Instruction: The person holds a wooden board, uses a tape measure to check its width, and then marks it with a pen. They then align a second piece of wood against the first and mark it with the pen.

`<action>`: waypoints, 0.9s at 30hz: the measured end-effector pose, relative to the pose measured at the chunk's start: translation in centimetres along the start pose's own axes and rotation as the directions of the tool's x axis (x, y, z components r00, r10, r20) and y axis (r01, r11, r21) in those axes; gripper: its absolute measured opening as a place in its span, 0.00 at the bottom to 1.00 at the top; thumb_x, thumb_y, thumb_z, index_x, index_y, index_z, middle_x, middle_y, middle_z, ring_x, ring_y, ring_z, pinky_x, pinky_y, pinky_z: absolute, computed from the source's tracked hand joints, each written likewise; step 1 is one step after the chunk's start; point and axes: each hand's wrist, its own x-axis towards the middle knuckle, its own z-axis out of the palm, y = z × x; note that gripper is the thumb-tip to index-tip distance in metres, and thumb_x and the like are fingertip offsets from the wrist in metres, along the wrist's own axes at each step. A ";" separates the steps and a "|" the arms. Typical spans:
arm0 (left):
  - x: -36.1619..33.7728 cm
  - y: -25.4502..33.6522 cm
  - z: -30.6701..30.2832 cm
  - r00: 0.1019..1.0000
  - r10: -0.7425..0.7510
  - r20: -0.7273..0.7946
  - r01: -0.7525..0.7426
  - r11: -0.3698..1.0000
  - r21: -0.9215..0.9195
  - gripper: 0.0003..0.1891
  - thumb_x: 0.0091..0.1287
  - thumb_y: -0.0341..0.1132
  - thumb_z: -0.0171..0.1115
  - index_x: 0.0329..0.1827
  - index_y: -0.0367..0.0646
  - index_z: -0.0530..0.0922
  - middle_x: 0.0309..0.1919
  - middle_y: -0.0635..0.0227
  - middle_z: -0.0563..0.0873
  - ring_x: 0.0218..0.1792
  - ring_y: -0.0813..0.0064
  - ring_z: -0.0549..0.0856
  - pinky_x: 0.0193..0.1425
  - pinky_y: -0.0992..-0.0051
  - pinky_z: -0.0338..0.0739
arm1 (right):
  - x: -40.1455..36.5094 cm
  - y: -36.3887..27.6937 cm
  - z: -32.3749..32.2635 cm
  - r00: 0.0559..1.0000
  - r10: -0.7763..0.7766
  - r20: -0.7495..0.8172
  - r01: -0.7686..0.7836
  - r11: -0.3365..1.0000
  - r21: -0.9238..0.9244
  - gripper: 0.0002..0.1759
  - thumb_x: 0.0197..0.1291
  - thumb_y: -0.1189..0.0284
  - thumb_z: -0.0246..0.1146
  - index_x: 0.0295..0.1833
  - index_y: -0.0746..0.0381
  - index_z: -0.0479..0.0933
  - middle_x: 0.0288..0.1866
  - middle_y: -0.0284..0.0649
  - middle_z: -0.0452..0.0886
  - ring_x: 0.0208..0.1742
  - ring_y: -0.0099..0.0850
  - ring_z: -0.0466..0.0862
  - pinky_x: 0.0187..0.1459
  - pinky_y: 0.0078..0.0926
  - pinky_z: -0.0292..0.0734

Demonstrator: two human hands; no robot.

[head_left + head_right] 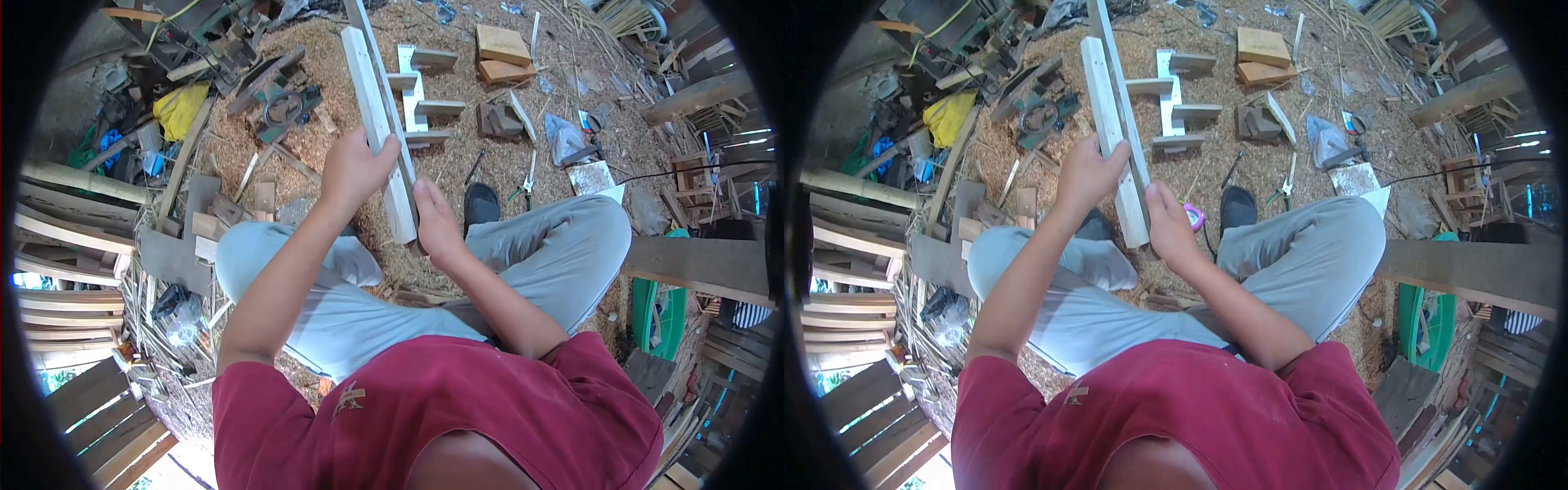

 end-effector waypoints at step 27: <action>0.2 -1.8 4.2 1.000 -0.006 -0.010 0.008 0.992 0.125 0.30 0.79 0.53 0.46 0.35 0.34 0.84 0.33 0.39 0.87 0.39 0.38 0.87 0.50 0.46 0.80 | 2.9 2.6 -1.2 0.991 -0.011 -0.132 0.005 0.999 -0.044 0.26 0.84 0.58 0.45 0.68 0.68 0.73 0.58 0.44 0.82 0.58 0.29 0.79 0.64 0.29 0.71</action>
